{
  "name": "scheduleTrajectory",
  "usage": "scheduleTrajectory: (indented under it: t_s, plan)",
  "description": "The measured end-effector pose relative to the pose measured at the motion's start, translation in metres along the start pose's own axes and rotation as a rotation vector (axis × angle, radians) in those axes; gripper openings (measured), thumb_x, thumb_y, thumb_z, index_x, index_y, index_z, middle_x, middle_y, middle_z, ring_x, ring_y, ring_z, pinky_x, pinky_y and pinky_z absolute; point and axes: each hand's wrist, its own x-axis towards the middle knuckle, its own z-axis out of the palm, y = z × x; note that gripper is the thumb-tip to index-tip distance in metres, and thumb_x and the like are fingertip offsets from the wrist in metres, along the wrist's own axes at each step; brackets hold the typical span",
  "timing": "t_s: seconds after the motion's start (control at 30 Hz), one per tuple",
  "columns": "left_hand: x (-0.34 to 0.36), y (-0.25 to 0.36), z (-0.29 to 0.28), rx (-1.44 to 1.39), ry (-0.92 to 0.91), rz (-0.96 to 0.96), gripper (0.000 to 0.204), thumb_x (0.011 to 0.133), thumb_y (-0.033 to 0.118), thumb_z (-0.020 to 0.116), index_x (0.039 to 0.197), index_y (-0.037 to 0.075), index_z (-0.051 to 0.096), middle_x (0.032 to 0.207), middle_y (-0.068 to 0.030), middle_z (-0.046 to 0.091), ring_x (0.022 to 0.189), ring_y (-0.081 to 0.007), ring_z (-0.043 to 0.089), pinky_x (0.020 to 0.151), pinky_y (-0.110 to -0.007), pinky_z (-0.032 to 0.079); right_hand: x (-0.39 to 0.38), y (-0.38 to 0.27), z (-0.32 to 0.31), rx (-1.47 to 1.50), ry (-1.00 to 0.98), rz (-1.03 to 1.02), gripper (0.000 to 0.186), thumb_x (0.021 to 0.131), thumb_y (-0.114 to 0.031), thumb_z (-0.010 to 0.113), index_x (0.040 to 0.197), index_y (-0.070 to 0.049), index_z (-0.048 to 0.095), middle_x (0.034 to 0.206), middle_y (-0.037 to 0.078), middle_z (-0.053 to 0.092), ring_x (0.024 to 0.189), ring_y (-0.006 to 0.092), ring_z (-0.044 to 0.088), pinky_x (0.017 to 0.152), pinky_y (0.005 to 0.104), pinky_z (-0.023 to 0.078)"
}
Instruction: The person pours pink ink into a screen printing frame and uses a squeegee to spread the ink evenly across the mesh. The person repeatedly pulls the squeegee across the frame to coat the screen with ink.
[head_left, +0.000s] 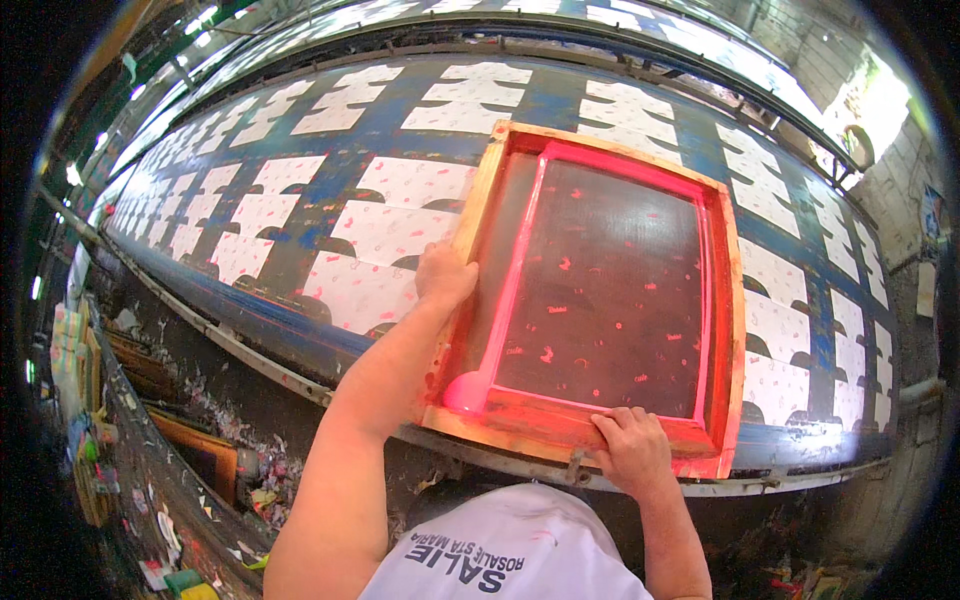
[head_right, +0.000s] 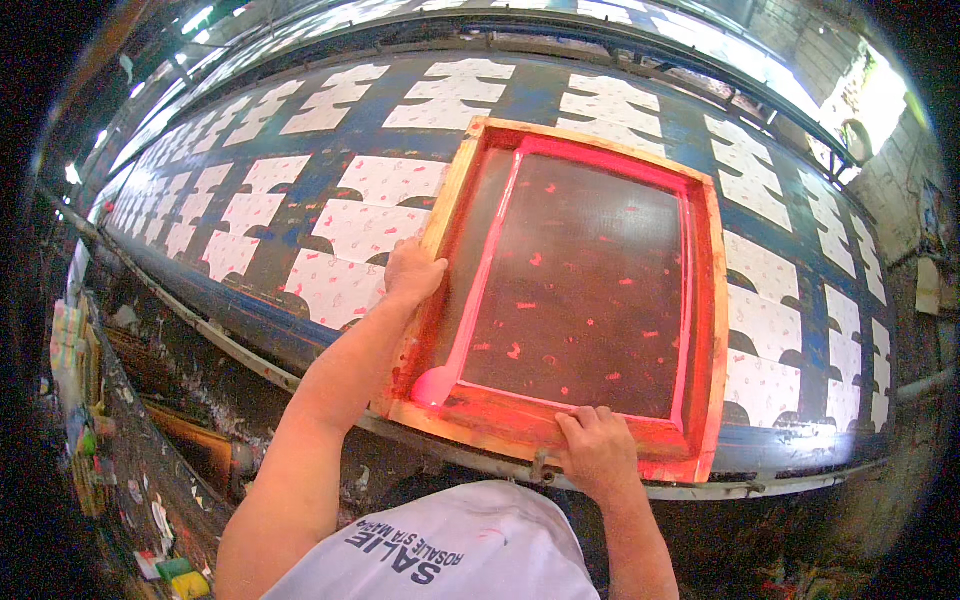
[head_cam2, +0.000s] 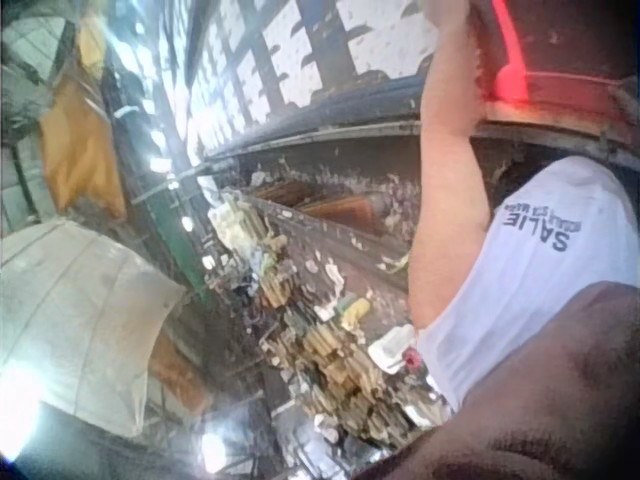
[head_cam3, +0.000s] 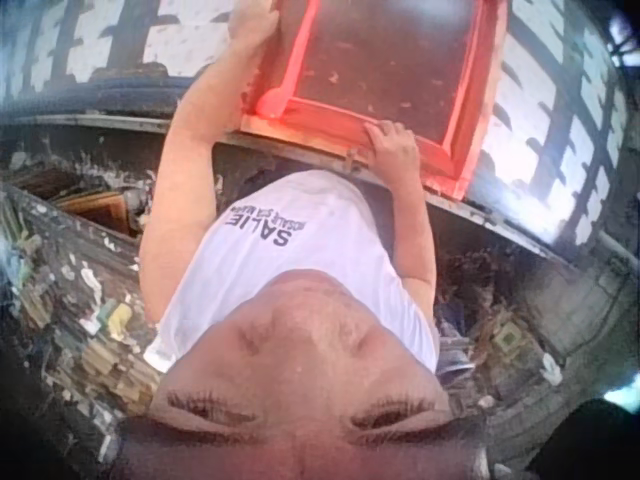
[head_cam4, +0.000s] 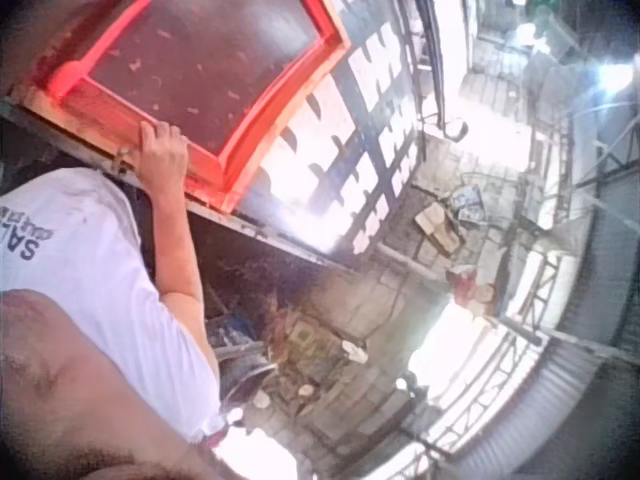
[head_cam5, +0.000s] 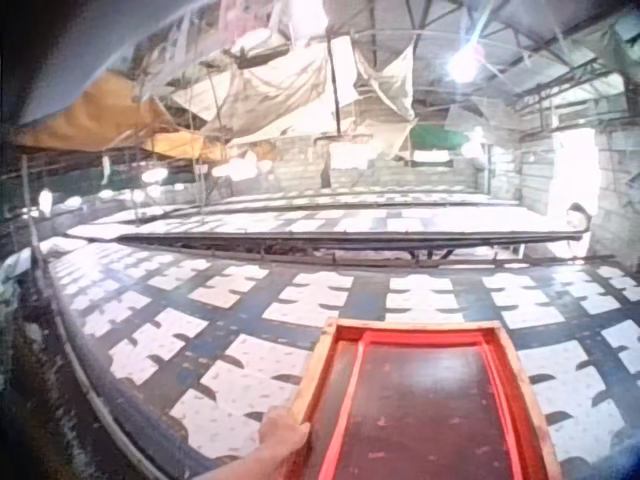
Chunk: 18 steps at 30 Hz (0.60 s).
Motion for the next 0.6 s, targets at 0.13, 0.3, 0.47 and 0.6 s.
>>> scheduleTrajectory:
  t_s: [0.13, 0.3, 0.47, 0.6]
  plan:
    - [0.002, -0.003, -0.003, -0.041, -0.018, -0.002, 0.067, 0.085, 0.04, 0.086, 0.135, -0.002, 0.07, 0.135, -0.026, 0.069, 0.131, -0.0428, 0.069, 0.113, -0.053, 0.057, -0.02, -0.01, 0.006, 0.028, 0.067, -0.014, 0.047, 0.084, -0.04, 0.091, 0.117, -0.009, 0.079, 0.117, 0.015, 0.074, 0.117, 0.0347, 0.071, 0.099, 0.0532, 0.056]
    - [0.004, -0.003, 0.0, -0.054, 0.031, 0.012, 0.053, 0.082, 0.028, 0.079, 0.127, -0.001, 0.076, 0.128, -0.0288, 0.075, 0.127, -0.0451, 0.07, 0.112, -0.052, 0.057, -0.046, 0.055, 0.004, 0.179, 0.086, 0.161, 0.038, 0.089, -0.035, 0.088, 0.116, -0.008, 0.082, 0.134, 0.016, 0.077, 0.127, 0.0359, 0.071, 0.11, 0.0556, 0.053]
    - [0.019, -0.004, -0.003, -0.03, -0.052, 0.034, 0.041, 0.08, 0.019, 0.077, 0.113, -0.005, 0.078, 0.114, -0.0309, 0.079, 0.111, -0.0487, 0.077, 0.1, -0.055, 0.061, -0.08, 0.159, -0.007, -0.262, 0.269, 0.842, 0.081, 0.084, -0.02, 0.095, 0.157, -0.009, 0.062, 0.14, 0.024, 0.071, 0.132, 0.0496, 0.066, 0.115, 0.0584, 0.053]
    - [0.031, 0.002, -0.013, -0.248, 0.094, 0.047, 0.038, 0.072, 0.018, 0.089, 0.101, -0.003, 0.078, 0.103, -0.0258, 0.08, 0.099, -0.0424, 0.08, 0.093, -0.052, 0.062, -0.094, 0.199, -0.002, 0.057, 0.325, 0.974, 0.079, 0.084, -0.011, 0.088, 0.158, -0.011, 0.06, 0.142, 0.023, 0.074, 0.131, 0.0458, 0.07, 0.112, 0.0551, 0.056]
